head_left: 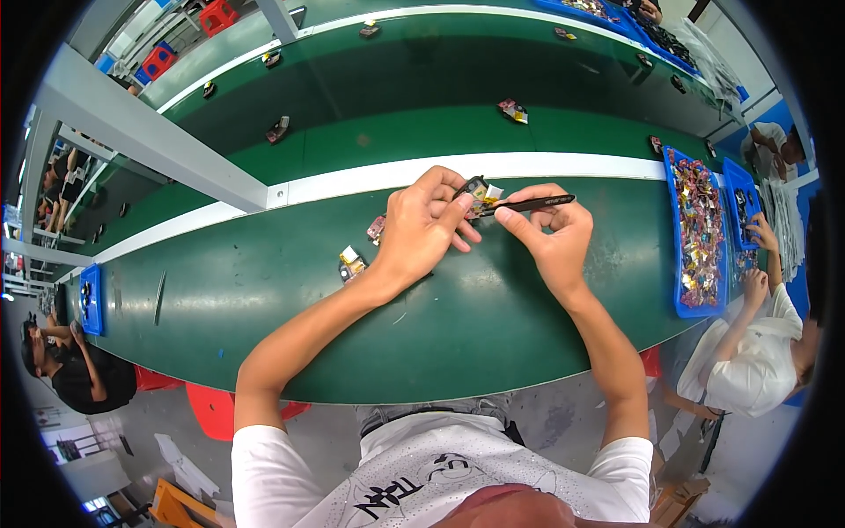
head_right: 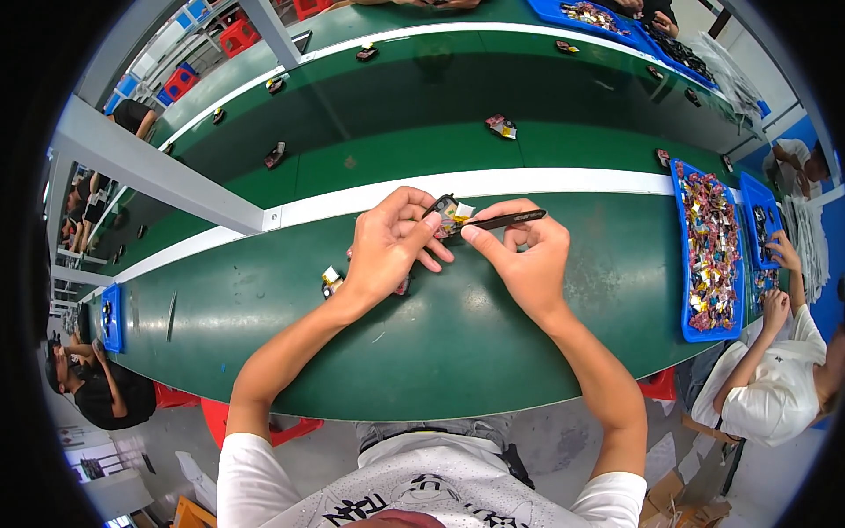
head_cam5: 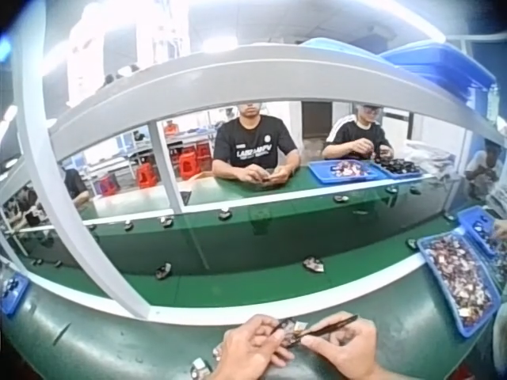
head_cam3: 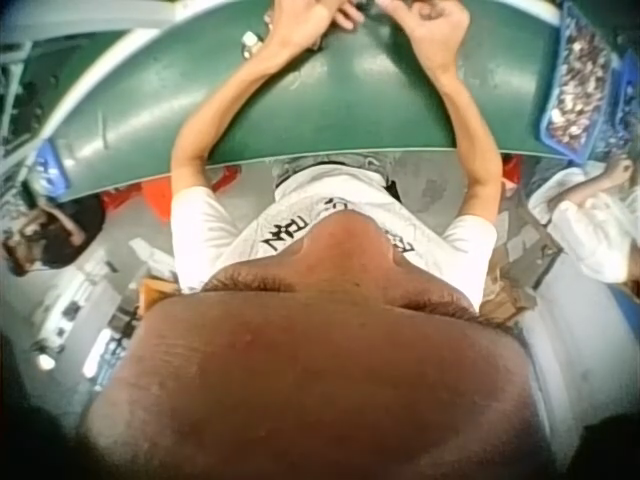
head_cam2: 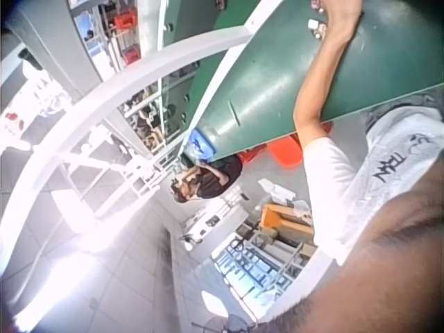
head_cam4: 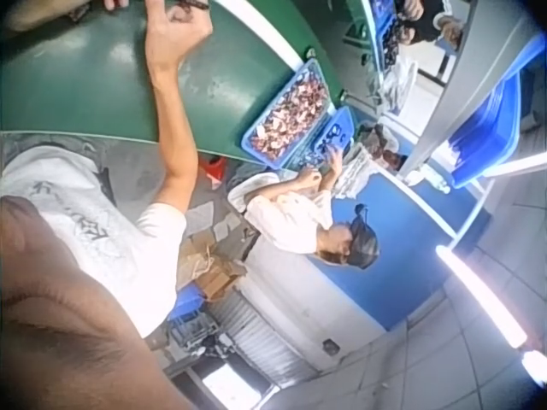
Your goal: Manually assemble small electronic or plastic components on a production line using tweezers.
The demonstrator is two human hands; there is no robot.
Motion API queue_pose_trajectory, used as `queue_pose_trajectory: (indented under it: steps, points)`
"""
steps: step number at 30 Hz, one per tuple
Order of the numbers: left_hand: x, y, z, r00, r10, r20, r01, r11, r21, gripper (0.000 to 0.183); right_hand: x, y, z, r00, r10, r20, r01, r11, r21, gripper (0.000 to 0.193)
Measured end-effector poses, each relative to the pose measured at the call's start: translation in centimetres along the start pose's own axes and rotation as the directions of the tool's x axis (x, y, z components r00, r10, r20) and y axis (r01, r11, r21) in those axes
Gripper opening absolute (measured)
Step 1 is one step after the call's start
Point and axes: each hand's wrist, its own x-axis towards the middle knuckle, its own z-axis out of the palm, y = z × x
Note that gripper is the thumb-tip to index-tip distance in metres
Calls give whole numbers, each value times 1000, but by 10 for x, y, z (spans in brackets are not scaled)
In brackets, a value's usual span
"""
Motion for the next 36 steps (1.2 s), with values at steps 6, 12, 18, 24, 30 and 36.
queue_pose_trajectory:
  steps: [6, 12, 18, 24, 30, 36]
  points:
    - [-1, 0, 1, 1000, 8, 16, -5, 992, -129, 19, 5, -7, -5, 948, 308, 73, -316, 907, 279, 20]
    - [0, -4, 3, 1000, 16, -1, -16, 982, -190, 21, 6, -5, -5, 930, 354, 100, -368, 887, 280, 18]
    - [-4, -3, 8, 999, 31, -34, -37, 982, -184, 22, 4, -6, -6, 930, 353, 101, -367, 892, 264, 20]
    - [-4, -5, 9, 996, 64, -63, -75, 978, -197, 22, 5, -7, -4, 935, 340, 101, -355, 902, 247, 20]
    - [-4, -4, 6, 997, 60, -50, -67, 985, -157, 23, 3, -8, -5, 935, 345, 84, -355, 901, 249, 19]
    - [-4, -5, 2, 999, 37, -1, -37, 996, -80, 23, 3, -7, -8, 933, 342, 112, -359, 900, 248, 21]
